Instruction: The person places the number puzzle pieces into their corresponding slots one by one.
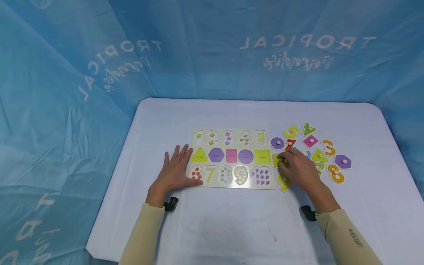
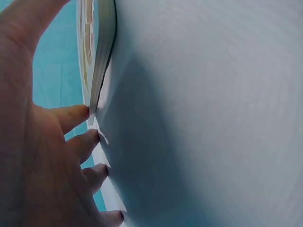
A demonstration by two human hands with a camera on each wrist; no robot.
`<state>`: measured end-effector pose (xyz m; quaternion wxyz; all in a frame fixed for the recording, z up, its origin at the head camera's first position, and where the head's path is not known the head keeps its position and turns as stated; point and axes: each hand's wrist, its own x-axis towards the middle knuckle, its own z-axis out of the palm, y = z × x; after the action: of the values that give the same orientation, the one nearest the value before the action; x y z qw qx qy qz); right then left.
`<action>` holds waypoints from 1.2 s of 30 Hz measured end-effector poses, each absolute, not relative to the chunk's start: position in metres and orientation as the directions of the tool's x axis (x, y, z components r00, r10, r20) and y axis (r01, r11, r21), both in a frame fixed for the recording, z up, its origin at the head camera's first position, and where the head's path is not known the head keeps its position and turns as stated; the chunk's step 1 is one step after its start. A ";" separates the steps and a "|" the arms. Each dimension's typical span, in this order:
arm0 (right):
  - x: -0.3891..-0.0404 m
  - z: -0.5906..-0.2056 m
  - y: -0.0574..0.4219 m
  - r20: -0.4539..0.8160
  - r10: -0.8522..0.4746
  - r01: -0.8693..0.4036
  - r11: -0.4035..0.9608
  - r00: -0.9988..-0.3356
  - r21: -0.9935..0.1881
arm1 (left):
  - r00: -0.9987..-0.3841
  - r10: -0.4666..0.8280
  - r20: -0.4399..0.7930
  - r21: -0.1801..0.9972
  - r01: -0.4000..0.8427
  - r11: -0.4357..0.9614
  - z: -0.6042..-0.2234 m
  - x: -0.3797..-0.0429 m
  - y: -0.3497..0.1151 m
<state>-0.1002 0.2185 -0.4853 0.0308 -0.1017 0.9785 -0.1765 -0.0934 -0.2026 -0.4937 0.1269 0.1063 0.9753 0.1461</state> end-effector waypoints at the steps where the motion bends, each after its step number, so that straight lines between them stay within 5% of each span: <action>1: -0.100 -0.486 0.218 -0.017 -0.211 -0.192 0.918 -0.977 -0.347 | -0.945 0.246 -0.214 0.312 0.172 0.934 -0.494 -0.093 -0.203; 17: -0.103 -0.476 0.204 0.115 -0.165 -0.194 0.929 -0.980 -0.317 | -0.952 0.230 -0.203 0.303 0.162 0.939 -0.493 -0.092 -0.205; 36: -0.115 -0.476 0.189 0.110 -0.193 -0.219 0.921 -0.975 -0.321 | -0.957 0.227 -0.182 0.303 0.165 0.939 -0.498 -0.092 -0.205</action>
<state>-0.1147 0.1894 -0.4764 -0.0383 -0.1053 0.9794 -0.1680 -0.0922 -0.2046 -0.4977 0.1075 0.1002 0.9786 0.1438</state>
